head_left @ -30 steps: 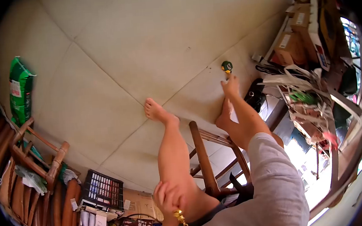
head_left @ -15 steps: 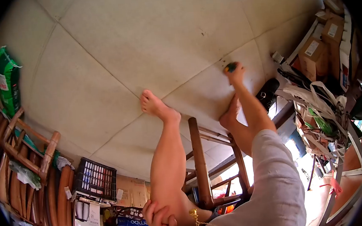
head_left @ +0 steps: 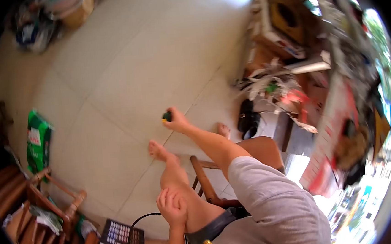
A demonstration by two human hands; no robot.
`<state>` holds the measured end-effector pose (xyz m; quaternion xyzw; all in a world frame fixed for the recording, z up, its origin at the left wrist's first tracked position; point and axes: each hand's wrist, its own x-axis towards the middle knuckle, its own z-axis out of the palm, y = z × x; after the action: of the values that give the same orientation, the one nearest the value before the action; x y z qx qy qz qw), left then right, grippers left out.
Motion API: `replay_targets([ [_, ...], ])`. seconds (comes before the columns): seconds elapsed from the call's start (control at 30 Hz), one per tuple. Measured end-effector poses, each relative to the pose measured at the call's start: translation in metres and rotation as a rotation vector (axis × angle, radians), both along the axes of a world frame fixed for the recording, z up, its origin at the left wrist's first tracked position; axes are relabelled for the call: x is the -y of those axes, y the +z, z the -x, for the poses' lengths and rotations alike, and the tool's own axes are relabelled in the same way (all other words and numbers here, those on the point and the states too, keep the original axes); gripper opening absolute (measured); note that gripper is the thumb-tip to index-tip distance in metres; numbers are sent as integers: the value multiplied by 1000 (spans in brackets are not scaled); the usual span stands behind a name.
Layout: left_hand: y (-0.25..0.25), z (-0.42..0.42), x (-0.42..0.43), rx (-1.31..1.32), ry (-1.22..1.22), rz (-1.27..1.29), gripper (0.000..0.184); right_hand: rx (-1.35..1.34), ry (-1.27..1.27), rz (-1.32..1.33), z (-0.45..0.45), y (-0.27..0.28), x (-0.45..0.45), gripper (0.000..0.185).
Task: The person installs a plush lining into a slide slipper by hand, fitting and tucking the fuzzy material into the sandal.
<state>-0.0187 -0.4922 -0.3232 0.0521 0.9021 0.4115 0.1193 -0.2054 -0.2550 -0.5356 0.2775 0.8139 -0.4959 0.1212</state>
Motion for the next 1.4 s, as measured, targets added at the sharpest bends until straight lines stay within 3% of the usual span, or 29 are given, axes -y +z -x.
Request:
replay_targets([
  [0.17, -10, -8, -12, -118, -31, -2, 24, -274, 206, -115, 59, 248, -18, 62],
  [0.27, -13, -10, -16, -174, 6, 133, 26, -466, 260, -241, 68, 364, -54, 65],
  [0.4, -11, -22, -21, -227, 42, 188, 29, -534, 369, -309, -3, 529, -124, 68],
  [0.5, 2, -18, -25, -184, 60, 291, 31, -544, 396, -589, -76, 586, -184, 65],
  [0.57, 30, -11, -33, 99, 20, 480, 38, -512, 383, -763, -126, 601, -226, 62],
  [0.6, 20, -4, -31, 81, 37, 488, 38, -482, 380, -840, -144, 600, -248, 60],
  [0.67, -18, 34, -22, 257, 502, -197, 45, -405, 349, -969, -169, 586, -291, 58],
  [0.73, 1, 71, -14, 115, 687, -350, 56, -272, 283, -1054, -188, 563, -311, 56],
  [0.77, 59, 76, -20, 164, 898, -648, 63, -188, 241, -1092, -196, 549, -321, 56],
  [0.8, 61, 100, 13, 147, 909, -803, 65, -91, 268, -1021, -193, 525, -342, 59],
  [0.9, 113, 142, 123, -158, 1026, -892, 37, -299, 230, -902, -215, 500, -359, 65],
  [0.93, 115, 183, 205, -124, 1138, -981, 57, -315, 230, -905, -226, 514, -358, 65],
  [0.97, 166, 135, 195, -276, 1201, -1124, 34, -340, 269, -883, -246, 543, -351, 65],
  [1.03, 210, 94, 233, -545, 1278, -1331, 39, -483, 334, -853, -284, 587, -342, 62],
  [1.07, 171, 93, 312, -596, 1123, -735, 45, -604, 344, -833, -304, 597, -344, 59],
  [1.1, 194, 60, 294, -705, 1035, -150, 52, -658, 315, -778, -328, 607, -342, 56],
  [1.17, 211, 26, 288, -246, 1253, 284, 33, -733, 282, -697, -357, 608, -339, 53],
  [1.2, 215, 26, 287, -258, 1335, 143, 30, -776, 285, -719, -367, 602, -337, 49],
  [1.27, 220, 63, 257, -286, 1262, -516, 26, -918, 274, -702, -379, 578, -331, 42],
  [1.3, 225, 90, 228, -223, 1164, -794, 24, -988, 343, -683, -378, 566, -332, 39],
  [1.37, 237, 145, 152, -74, 890, -1045, 21, -990, 305, -687, -387, 553, -327, 39],
  [1.4, 255, 152, 86, 9, 806, -996, 52, -994, 286, -668, -392, 547, -330, 39],
])
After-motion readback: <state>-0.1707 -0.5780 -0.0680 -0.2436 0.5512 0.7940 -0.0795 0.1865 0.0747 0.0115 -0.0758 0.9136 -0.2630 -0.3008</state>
